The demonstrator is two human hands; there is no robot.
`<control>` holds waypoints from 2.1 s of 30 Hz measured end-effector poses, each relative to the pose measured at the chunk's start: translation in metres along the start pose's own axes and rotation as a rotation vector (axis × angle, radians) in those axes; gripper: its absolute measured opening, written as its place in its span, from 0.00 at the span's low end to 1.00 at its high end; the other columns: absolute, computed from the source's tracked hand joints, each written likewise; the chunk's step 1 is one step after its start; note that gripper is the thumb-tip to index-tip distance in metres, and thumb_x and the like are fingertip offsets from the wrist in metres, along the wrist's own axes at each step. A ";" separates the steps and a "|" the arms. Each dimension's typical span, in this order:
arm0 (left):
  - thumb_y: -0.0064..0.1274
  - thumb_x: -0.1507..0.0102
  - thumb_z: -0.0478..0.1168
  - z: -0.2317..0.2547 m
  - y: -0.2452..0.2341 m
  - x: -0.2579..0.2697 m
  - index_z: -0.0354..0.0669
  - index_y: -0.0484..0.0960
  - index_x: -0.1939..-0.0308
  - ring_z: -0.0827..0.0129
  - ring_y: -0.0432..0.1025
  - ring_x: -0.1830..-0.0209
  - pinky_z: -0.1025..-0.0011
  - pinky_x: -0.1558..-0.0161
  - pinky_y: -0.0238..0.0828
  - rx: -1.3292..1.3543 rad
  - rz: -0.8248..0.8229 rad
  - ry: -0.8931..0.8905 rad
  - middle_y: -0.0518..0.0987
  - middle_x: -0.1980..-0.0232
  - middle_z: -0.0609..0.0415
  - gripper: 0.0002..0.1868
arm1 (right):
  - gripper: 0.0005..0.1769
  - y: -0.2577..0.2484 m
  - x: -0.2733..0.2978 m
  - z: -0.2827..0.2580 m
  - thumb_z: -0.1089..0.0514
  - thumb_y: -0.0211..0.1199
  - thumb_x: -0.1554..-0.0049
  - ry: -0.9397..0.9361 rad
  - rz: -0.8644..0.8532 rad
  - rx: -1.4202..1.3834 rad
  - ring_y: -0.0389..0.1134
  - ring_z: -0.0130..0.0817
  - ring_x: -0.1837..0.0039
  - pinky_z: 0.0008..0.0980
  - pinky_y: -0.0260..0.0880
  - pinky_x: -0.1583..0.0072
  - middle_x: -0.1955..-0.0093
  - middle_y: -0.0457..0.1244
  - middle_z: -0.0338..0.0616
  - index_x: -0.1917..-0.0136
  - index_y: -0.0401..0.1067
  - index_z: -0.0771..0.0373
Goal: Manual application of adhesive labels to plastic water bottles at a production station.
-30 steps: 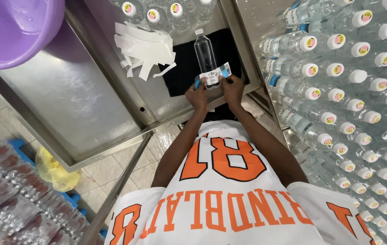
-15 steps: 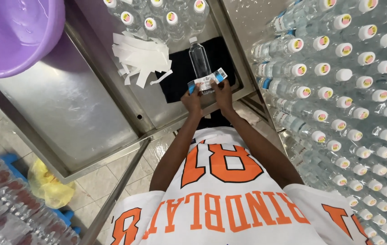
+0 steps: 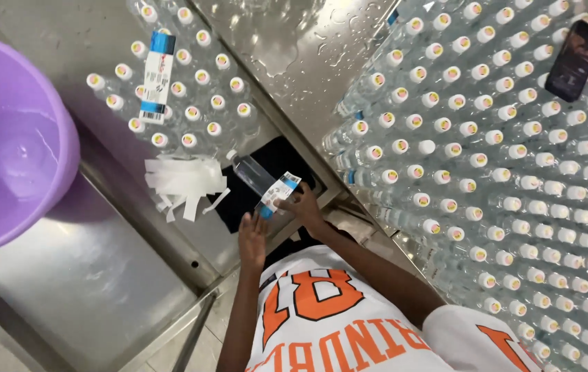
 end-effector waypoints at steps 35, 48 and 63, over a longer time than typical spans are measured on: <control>0.75 0.39 0.33 0.182 0.250 0.104 0.48 0.74 0.35 0.66 0.73 0.43 0.58 0.38 0.75 -0.264 -0.002 0.535 0.75 0.44 0.52 0.32 | 0.40 0.029 0.056 -0.130 0.27 0.48 0.30 -0.952 0.090 0.601 0.74 0.61 0.38 0.58 0.72 0.34 0.43 0.70 0.59 0.25 0.69 0.62; 0.80 0.48 0.46 0.191 0.347 0.163 0.47 0.68 0.26 0.41 0.70 0.25 0.42 0.24 0.67 -1.180 -0.424 0.564 0.78 0.26 0.41 0.51 | 0.65 0.010 0.098 -0.177 0.66 0.74 0.41 -1.053 -0.022 0.063 0.66 0.48 0.29 0.48 0.71 0.32 0.30 0.61 0.58 0.08 0.31 0.64; 0.56 0.25 0.43 0.104 0.321 0.138 0.42 0.66 0.17 0.53 0.65 0.19 0.54 0.19 0.63 -1.366 -0.587 1.487 0.69 0.18 0.47 0.33 | 0.39 -0.083 0.124 -0.192 0.53 0.81 0.43 -0.821 0.481 -0.448 0.66 0.31 0.36 0.38 0.71 0.30 0.37 0.63 0.43 0.29 0.61 0.62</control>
Point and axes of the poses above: each hand's wrist, its own x-axis away from the middle knuckle, its own y-axis out of the palm, z = x × y, the point moved 8 cm from there along -x, towards the middle knuckle
